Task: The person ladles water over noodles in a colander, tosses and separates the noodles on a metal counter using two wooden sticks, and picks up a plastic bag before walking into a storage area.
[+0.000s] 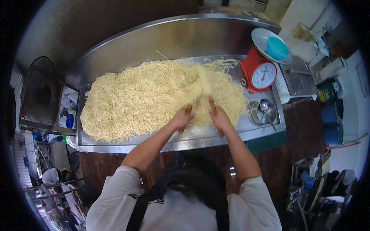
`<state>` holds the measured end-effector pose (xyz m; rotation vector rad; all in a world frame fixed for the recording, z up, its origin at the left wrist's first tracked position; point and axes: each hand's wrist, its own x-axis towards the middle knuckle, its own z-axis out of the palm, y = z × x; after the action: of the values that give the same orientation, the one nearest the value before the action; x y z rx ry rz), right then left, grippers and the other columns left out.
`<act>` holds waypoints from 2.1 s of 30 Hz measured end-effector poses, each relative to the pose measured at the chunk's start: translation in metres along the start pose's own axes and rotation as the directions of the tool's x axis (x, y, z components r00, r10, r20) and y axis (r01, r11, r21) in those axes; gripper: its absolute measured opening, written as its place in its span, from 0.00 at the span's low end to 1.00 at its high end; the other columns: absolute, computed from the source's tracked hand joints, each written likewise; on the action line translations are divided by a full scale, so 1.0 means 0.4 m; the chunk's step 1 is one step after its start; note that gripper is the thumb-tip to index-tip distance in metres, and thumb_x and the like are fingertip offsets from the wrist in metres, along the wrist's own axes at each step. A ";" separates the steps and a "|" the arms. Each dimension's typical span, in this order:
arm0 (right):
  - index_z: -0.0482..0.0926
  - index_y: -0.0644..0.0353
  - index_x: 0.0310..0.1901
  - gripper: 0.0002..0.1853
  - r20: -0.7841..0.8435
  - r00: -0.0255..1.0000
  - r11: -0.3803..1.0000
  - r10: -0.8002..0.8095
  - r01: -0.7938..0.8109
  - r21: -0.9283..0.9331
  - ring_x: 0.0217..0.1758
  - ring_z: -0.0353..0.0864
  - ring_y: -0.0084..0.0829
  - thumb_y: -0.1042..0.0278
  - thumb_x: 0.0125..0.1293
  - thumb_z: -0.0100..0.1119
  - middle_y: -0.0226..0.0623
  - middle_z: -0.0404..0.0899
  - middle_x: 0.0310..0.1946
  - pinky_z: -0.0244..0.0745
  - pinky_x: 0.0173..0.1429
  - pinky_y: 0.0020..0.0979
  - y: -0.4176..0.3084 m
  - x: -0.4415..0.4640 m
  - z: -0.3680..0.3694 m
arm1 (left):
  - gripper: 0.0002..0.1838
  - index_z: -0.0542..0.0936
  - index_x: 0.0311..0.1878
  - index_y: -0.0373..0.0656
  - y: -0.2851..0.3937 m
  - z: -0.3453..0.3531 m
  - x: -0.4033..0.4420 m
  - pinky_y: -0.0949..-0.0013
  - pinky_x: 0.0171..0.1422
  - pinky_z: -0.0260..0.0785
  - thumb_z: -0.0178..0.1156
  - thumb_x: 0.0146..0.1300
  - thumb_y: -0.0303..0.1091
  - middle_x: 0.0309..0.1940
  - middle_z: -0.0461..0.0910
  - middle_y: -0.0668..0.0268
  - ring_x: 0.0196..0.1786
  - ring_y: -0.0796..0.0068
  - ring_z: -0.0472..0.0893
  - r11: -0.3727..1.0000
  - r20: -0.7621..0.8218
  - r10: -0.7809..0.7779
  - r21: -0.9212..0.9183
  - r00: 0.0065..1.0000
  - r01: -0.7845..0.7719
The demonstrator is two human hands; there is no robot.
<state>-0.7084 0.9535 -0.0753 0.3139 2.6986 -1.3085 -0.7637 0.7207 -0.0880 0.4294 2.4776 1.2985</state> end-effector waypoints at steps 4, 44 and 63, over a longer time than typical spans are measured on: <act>0.74 0.66 0.56 0.18 -0.066 0.994 0.996 -0.087 0.088 0.009 0.47 0.82 0.49 0.59 0.75 0.54 0.54 0.82 0.43 0.75 0.52 0.42 -0.254 -0.026 -0.269 | 0.21 0.69 0.57 0.38 0.238 -0.214 -0.043 0.67 0.20 0.63 0.64 0.66 0.36 0.24 0.73 0.65 0.17 0.76 0.70 0.902 0.185 -0.200 -0.349 0.962 0.254; 0.76 0.61 0.57 0.20 0.196 0.943 0.943 0.267 -0.214 -0.256 0.50 0.81 0.59 0.66 0.66 0.64 0.56 0.82 0.41 0.75 0.53 0.46 0.029 -0.527 -0.601 | 0.20 0.76 0.55 0.39 0.069 -0.691 -0.612 0.59 0.45 0.74 0.67 0.64 0.38 0.38 0.82 0.55 0.40 0.60 0.82 0.772 0.332 -0.629 0.375 0.703 0.513; 0.72 0.64 0.57 0.17 0.055 0.995 0.956 0.082 -0.094 0.278 0.45 0.82 0.49 0.62 0.73 0.56 0.52 0.80 0.40 0.76 0.51 0.43 -0.053 -0.174 0.010 | 0.19 0.74 0.51 0.34 0.171 -0.057 -0.157 0.59 0.34 0.73 0.66 0.64 0.37 0.32 0.81 0.57 0.25 0.62 0.80 0.935 0.243 -0.346 0.008 0.906 0.355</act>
<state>-0.6459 0.9286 -0.0474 0.4231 2.4312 -1.6505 -0.7079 0.7160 -0.0107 0.1120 2.1972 1.0724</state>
